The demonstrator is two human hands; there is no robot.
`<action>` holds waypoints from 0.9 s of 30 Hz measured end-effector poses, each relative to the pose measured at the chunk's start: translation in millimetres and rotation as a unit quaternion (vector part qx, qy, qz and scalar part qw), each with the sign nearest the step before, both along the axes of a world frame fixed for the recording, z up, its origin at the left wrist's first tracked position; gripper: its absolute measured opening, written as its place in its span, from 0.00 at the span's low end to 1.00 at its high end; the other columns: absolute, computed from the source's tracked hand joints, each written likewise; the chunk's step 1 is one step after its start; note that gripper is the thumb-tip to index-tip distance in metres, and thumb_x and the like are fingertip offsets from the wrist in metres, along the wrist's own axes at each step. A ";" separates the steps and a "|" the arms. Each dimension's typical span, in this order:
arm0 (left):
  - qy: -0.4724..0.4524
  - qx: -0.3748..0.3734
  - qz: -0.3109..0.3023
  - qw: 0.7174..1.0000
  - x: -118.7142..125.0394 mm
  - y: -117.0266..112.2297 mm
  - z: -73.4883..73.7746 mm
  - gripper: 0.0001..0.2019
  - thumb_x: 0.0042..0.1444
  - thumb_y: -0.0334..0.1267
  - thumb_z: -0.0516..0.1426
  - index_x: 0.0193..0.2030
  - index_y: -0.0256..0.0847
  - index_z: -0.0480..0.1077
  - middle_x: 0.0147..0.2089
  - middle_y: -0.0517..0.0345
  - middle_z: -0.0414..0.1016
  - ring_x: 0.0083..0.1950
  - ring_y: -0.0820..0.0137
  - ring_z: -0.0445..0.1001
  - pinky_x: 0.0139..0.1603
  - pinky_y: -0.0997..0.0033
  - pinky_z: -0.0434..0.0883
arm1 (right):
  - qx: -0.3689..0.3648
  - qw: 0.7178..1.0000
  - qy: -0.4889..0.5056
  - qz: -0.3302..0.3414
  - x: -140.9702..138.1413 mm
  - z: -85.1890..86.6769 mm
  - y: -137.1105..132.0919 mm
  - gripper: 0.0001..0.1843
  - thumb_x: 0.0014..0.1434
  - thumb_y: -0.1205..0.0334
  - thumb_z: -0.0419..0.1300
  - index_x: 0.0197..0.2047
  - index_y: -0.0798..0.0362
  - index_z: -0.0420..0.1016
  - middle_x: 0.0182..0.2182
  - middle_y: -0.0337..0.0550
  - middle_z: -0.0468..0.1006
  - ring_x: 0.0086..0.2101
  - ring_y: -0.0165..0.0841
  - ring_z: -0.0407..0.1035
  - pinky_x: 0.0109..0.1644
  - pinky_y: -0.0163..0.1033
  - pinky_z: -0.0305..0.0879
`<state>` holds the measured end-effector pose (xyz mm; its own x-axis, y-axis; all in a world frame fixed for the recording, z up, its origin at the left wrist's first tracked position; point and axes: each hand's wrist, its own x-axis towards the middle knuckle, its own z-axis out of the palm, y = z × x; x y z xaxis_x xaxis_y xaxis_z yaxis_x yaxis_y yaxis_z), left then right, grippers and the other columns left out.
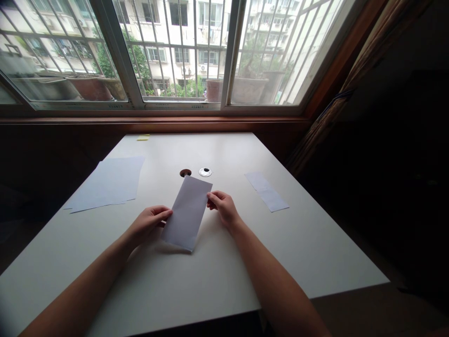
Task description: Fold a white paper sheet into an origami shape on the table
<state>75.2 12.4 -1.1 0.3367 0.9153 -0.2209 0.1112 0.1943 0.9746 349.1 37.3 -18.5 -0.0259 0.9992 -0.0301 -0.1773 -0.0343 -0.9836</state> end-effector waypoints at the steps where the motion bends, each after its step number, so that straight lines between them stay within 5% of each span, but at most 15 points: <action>1: 0.000 0.000 0.000 1.000 0.0 0.0 -0.1 0.21 0.52 0.56 0.62 0.37 0.37 0.78 0.38 0.51 0.78 0.38 0.63 0.76 0.38 0.67 0.72 | 0.001 1.000 0.003 -0.002 0.1 -0.1 0.2 0.15 0.53 0.48 0.67 0.30 0.52 0.77 0.24 0.40 0.74 0.26 0.30 0.67 0.32 0.38 0.60; 27: 0.004 -0.004 -0.008 1.000 -1.3 -0.7 0.0 0.19 0.54 0.54 0.62 0.38 0.38 0.78 0.38 0.51 0.78 0.37 0.63 0.76 0.38 0.66 0.73 | 0.004 0.999 0.002 -0.037 1.9 -3.5 2.9 0.16 0.51 0.46 0.67 0.31 0.51 0.78 0.25 0.41 0.75 0.27 0.32 0.66 0.32 0.39 0.63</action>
